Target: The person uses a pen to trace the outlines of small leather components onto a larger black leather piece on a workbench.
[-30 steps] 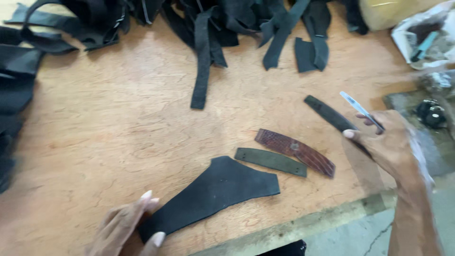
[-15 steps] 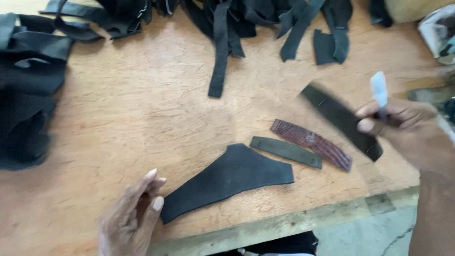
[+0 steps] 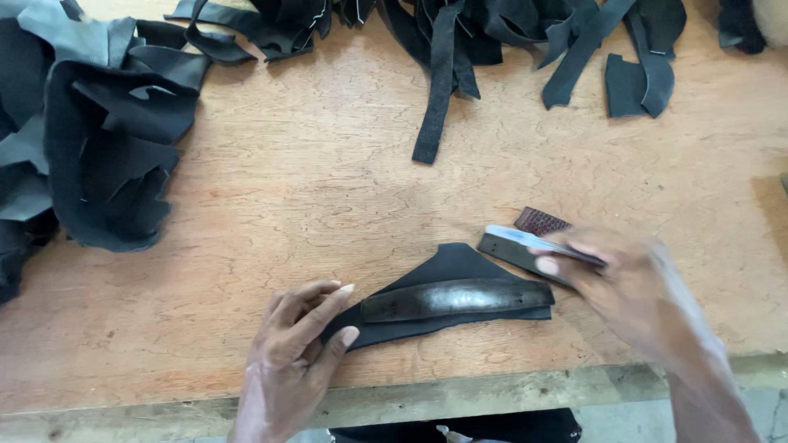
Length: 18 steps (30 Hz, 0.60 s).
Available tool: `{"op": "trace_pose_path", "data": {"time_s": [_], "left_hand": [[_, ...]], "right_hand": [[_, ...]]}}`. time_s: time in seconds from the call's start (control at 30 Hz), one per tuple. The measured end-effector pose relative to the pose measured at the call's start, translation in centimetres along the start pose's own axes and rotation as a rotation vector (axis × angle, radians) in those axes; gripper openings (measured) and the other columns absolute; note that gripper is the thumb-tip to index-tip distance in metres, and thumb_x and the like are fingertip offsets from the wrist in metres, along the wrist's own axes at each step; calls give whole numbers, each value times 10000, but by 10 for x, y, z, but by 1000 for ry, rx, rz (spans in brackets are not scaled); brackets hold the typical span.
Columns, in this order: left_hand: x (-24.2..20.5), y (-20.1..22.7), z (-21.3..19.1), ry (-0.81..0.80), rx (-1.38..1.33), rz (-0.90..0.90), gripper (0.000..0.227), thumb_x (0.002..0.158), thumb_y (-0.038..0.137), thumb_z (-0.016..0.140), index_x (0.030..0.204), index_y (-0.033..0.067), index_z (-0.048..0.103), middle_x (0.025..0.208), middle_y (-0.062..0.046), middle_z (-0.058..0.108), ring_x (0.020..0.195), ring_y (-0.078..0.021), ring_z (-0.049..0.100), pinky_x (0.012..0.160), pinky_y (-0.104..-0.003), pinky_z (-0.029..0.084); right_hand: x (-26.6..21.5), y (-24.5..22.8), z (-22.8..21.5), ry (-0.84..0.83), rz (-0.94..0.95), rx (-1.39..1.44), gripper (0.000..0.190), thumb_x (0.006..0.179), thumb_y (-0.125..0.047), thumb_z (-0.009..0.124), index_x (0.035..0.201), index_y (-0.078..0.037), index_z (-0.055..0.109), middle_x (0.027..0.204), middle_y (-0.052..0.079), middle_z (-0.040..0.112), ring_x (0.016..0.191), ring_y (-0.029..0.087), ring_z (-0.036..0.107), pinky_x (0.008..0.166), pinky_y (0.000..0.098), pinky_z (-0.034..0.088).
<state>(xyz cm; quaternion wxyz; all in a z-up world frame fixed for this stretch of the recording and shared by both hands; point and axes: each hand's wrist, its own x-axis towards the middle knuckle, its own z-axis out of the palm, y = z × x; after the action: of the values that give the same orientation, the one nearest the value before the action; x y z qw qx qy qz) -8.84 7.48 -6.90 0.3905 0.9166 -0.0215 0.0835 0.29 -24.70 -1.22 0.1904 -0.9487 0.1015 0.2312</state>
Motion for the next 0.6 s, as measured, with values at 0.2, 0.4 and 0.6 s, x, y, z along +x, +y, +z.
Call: {"op": "trace_pose_path", "data": {"time_s": [0.2, 0.4, 0.6], "left_hand": [[6, 10, 5, 23, 44, 46, 380, 729, 184, 852, 1104, 222, 811, 1205, -19, 680, 1066, -218, 634, 868, -347, 586], [-1, 10, -1, 38, -16, -7, 258, 743, 123, 838, 998, 148, 807, 1179, -18, 687, 1069, -195, 661, 878, -335, 594], [-9, 7, -10, 125, 45, 50, 268, 753, 69, 806, 1020, 89, 782, 1156, -62, 700, 1047, -219, 659, 846, -357, 563]], "right_hand": [[-9, 26, 29, 322, -390, 190, 307, 774, -265, 831, 1039, -114, 792, 881, 11, 772, 726, 132, 681, 667, 299, 551], [0, 24, 48, 268, -265, 259, 395, 741, -271, 878, 1075, -90, 770, 897, 27, 764, 764, 165, 667, 680, 312, 559], [2, 16, 55, 330, -418, 270, 421, 706, -254, 875, 1060, -58, 757, 939, 40, 744, 768, 145, 668, 660, 291, 550]]}}
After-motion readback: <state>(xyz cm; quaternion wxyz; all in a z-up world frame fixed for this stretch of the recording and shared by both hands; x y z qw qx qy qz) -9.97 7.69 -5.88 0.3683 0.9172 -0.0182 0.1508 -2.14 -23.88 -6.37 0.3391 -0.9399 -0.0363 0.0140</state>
